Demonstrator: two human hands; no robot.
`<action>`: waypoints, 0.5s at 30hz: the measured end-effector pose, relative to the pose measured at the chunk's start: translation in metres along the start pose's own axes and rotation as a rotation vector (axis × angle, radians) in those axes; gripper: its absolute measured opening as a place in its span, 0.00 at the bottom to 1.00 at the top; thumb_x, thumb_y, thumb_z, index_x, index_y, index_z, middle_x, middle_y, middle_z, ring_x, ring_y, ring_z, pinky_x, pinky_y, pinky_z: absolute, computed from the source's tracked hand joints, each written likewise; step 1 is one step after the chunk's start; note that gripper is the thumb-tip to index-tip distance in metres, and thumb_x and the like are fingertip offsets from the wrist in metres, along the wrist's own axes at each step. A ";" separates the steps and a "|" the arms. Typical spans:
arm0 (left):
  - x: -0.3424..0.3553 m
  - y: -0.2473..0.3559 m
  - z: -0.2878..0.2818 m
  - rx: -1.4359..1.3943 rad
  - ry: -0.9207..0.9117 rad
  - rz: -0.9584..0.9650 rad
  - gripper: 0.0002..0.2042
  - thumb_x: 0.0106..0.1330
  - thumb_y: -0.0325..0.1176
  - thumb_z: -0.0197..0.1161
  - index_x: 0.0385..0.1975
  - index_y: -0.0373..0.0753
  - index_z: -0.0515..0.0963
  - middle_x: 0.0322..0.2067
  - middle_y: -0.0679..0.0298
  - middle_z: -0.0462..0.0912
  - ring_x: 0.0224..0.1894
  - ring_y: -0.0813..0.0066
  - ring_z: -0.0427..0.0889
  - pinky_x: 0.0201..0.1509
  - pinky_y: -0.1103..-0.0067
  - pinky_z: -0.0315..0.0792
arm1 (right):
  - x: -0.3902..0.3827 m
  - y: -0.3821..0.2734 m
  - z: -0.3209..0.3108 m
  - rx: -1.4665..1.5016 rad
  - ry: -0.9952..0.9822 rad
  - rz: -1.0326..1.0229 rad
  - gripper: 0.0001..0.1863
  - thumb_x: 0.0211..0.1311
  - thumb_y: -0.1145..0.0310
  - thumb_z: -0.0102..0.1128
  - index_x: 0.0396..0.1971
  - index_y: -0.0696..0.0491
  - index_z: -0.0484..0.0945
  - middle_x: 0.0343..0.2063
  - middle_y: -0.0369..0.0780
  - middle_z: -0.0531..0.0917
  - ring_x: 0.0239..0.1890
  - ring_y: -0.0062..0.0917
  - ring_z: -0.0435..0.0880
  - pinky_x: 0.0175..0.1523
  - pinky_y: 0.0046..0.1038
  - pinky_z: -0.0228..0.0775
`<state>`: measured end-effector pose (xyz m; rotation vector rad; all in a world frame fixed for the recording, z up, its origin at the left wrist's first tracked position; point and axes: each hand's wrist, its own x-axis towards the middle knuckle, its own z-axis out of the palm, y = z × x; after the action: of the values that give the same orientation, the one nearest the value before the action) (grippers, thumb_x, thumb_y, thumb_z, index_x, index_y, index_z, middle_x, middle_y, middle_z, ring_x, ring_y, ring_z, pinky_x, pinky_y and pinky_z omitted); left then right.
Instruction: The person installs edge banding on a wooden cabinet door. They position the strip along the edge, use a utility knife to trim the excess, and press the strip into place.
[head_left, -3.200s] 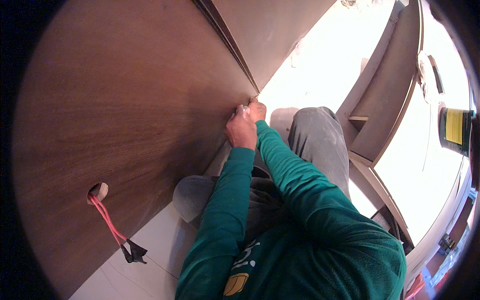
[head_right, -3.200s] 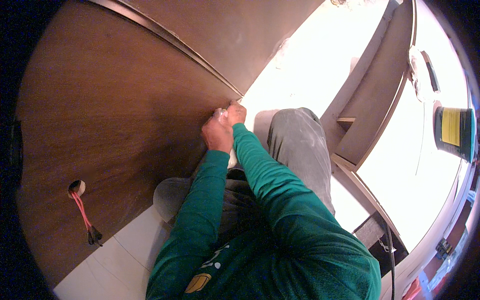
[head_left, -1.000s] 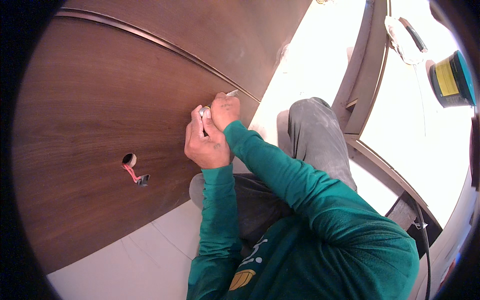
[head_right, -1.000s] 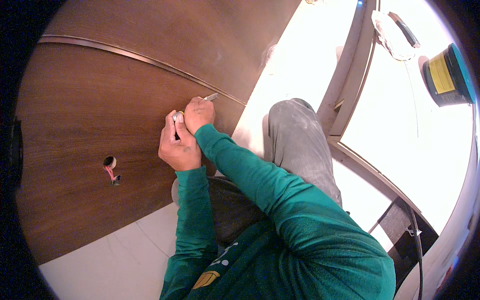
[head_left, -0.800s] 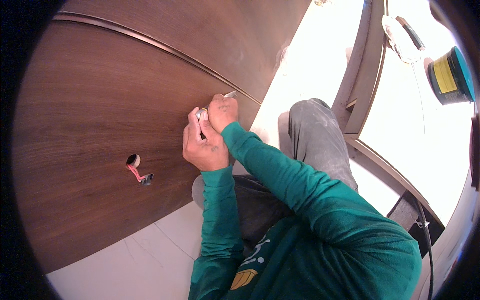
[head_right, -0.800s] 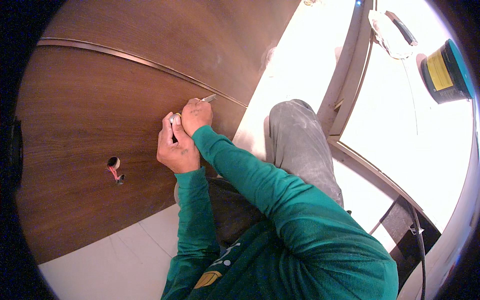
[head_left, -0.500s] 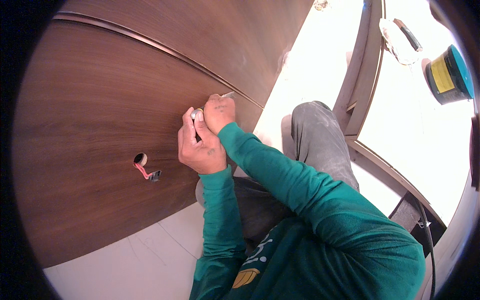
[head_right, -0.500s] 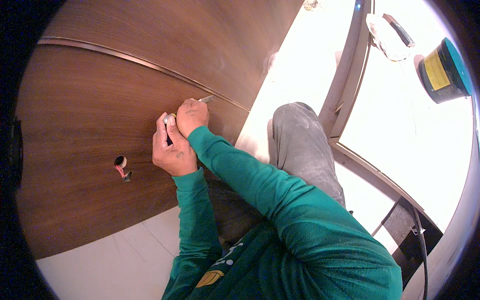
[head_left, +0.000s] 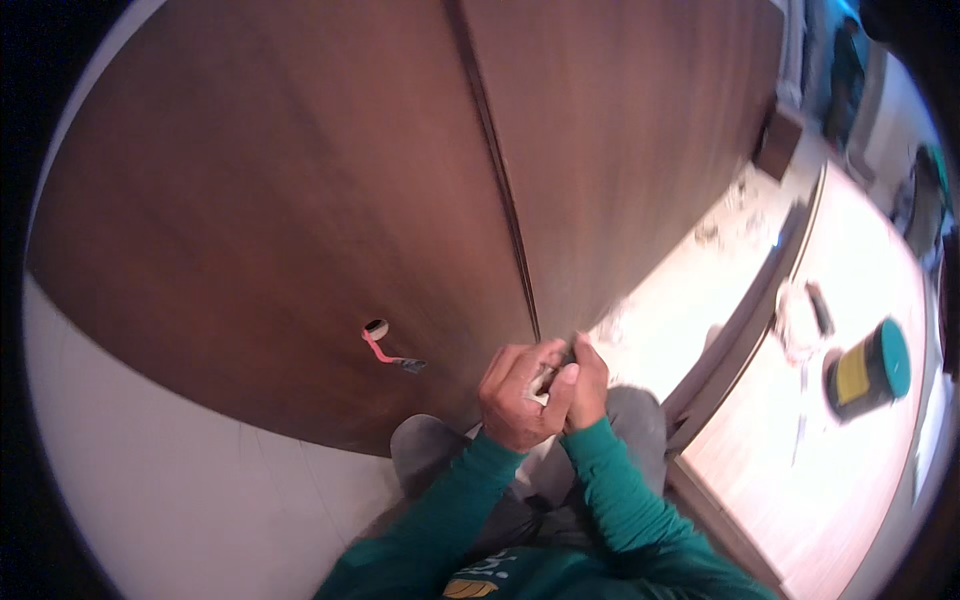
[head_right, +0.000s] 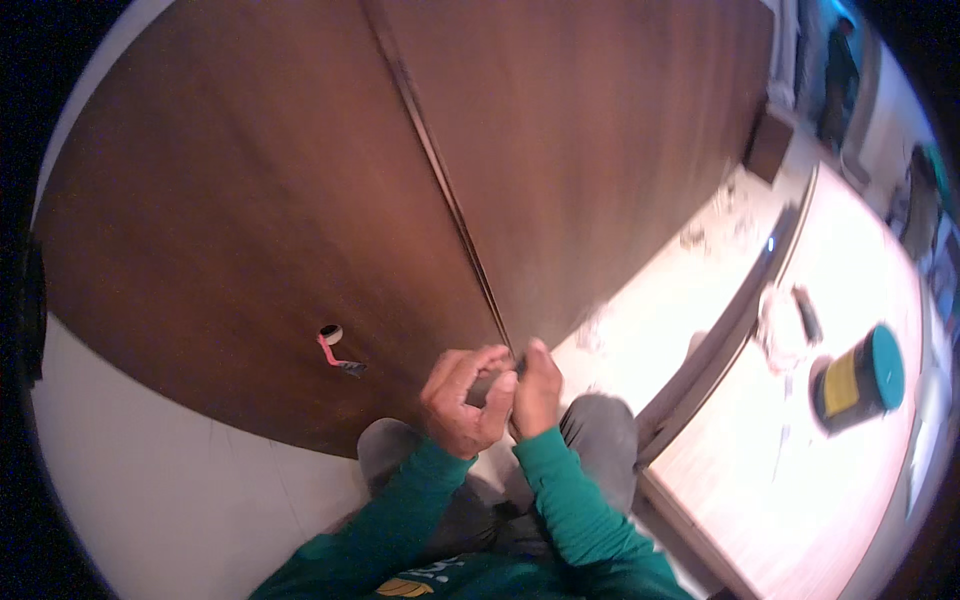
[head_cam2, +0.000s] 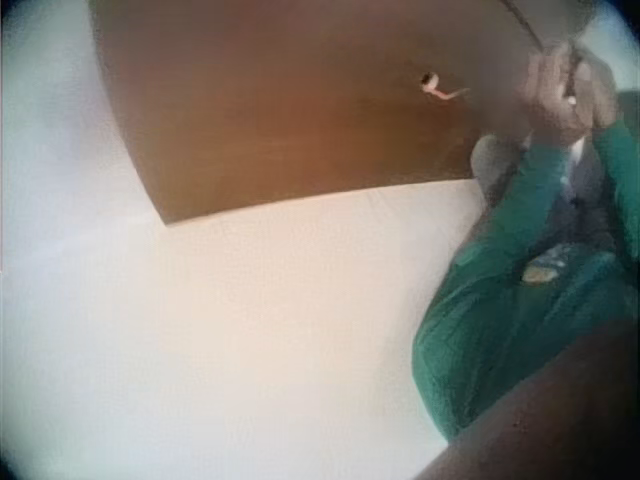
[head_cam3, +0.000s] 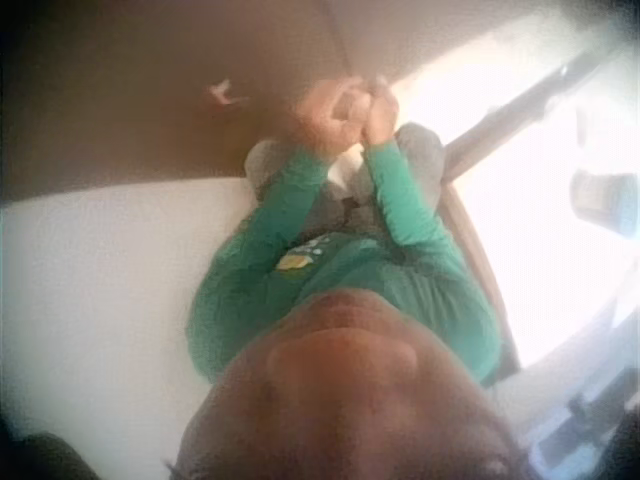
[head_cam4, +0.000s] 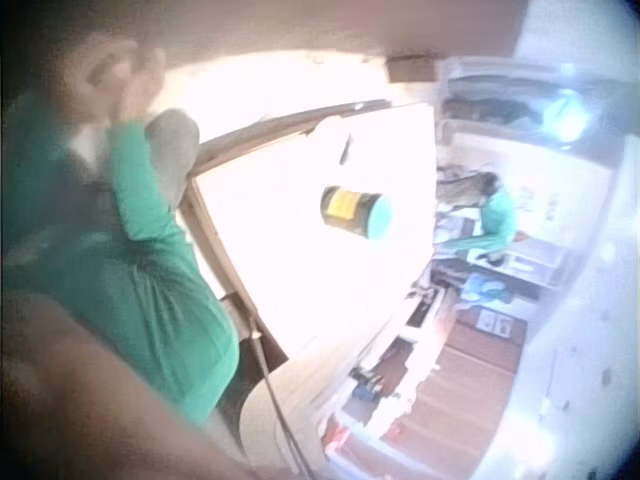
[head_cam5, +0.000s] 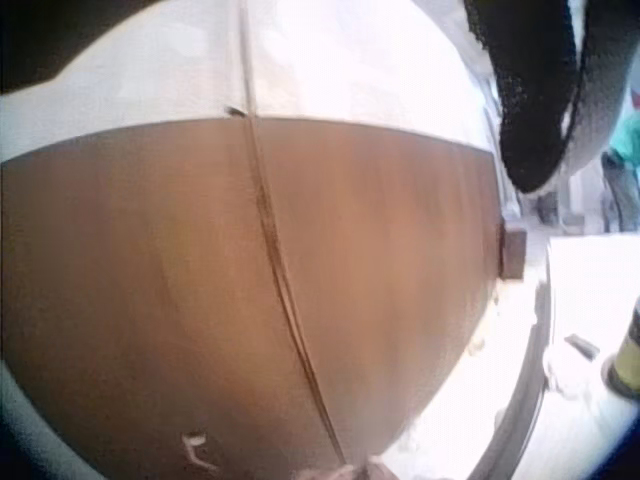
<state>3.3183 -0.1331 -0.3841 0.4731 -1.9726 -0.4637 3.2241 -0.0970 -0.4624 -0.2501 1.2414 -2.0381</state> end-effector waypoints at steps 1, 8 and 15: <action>0.002 0.004 0.013 -0.097 0.004 -0.058 0.12 0.60 0.29 0.69 0.44 0.36 0.83 0.34 0.58 0.84 0.38 0.66 0.83 0.39 0.74 0.79 | 0.014 0.013 -0.025 -0.192 0.052 -0.328 0.17 0.77 0.57 0.45 0.39 0.58 0.73 0.26 0.36 0.76 0.26 0.20 0.73 0.31 0.26 0.68; 0.110 0.043 0.024 0.093 0.364 -0.037 0.30 0.63 0.32 0.68 0.65 0.34 0.68 0.61 0.48 0.71 0.60 0.53 0.73 0.62 0.62 0.71 | 0.016 0.049 -0.079 -0.615 0.289 -0.350 0.24 0.73 0.60 0.50 0.60 0.61 0.69 0.27 0.44 0.80 0.26 0.30 0.80 0.36 0.33 0.74; 0.160 0.040 0.044 0.078 0.378 -0.266 0.44 0.63 0.38 0.68 0.74 0.33 0.47 0.64 0.41 0.62 0.64 0.40 0.66 0.68 0.58 0.64 | 0.054 0.079 -0.113 -0.393 0.249 -0.182 0.15 0.73 0.59 0.54 0.44 0.58 0.75 0.19 0.36 0.76 0.19 0.20 0.75 0.25 0.26 0.67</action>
<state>3.2081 -0.1764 -0.2614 0.8166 -1.5739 -0.4278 3.1665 -0.0767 -0.5972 -0.3092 1.8347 -2.0049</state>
